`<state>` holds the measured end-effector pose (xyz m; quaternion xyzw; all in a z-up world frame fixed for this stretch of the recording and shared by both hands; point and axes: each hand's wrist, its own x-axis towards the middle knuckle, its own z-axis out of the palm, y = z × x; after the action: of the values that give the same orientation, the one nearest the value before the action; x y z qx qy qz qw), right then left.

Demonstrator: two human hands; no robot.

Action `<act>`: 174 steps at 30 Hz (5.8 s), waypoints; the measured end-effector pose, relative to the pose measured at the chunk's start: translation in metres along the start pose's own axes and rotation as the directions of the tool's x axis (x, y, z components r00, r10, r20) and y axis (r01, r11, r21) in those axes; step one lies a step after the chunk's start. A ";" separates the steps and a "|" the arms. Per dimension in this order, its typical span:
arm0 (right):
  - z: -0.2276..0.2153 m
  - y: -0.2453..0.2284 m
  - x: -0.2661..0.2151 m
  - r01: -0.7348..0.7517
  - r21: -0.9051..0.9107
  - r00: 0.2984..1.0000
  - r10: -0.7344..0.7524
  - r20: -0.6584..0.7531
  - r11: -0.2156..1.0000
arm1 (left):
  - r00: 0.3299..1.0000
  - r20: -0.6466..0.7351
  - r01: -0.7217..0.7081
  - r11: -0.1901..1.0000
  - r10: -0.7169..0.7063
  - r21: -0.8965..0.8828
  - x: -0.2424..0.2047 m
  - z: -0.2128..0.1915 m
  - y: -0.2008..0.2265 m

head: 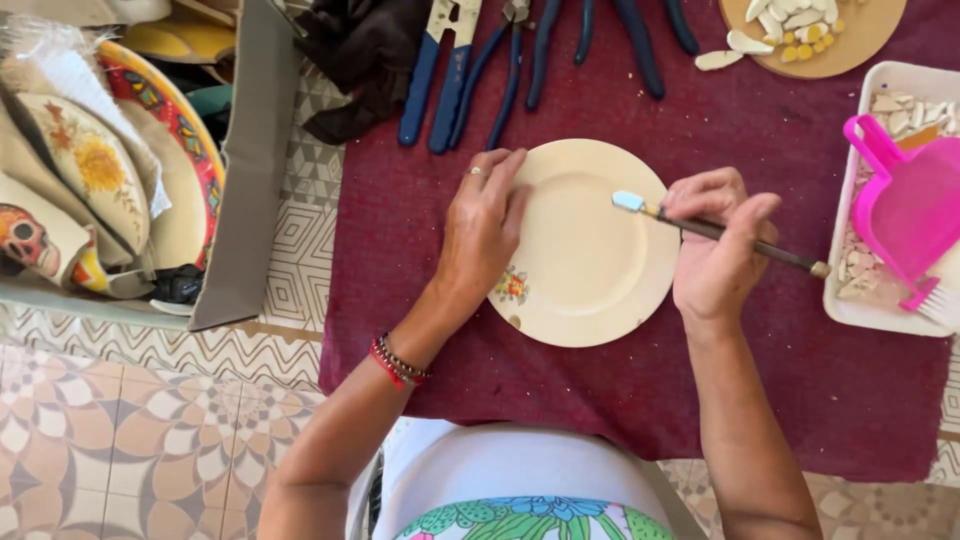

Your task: Breaking a ceramic plate into small pieces using tile nippers for mosaic art

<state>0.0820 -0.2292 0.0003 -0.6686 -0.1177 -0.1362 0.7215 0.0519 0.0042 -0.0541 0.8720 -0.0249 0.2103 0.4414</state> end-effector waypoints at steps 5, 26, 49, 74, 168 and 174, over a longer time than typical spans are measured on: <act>0.015 -0.027 -0.001 -0.053 0.127 0.999 0.053 -0.004 0.990 | 0.999 -0.048 0.001 0.979 -0.011 -0.203 0.000 -0.017 0.010; 0.060 0.018 0.049 0.068 0.257 0.993 -0.089 0.072 0.964 | 0.784 0.004 -0.606 0.766 0.621 -0.216 -0.033 0.000 0.029; 0.066 0.005 0.046 0.076 0.231 0.994 -0.092 0.062 0.970 | 0.670 0.325 -0.743 0.603 0.668 0.291 -0.073 -0.014 0.086; 0.018 -0.034 0.022 0.143 0.059 0.988 -0.146 0.054 0.988 | 0.991 -0.006 0.080 0.555 -0.134 0.828 -0.092 -0.146 0.063; 0.139 0.049 0.027 0.151 0.150 0.984 -0.162 0.071 0.977 | 0.573 0.524 -0.727 0.686 0.630 -0.029 -0.023 -0.023 -0.007; 0.141 0.045 0.030 0.088 0.152 0.994 -0.096 0.045 0.984 | 0.579 0.524 -0.722 0.691 0.624 -0.025 -0.024 -0.022 -0.005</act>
<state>0.1274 -0.0866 -0.0201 -0.6095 -0.1773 -0.1426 0.7594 0.0235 0.0206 -0.0562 0.8568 -0.4469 0.1338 0.2197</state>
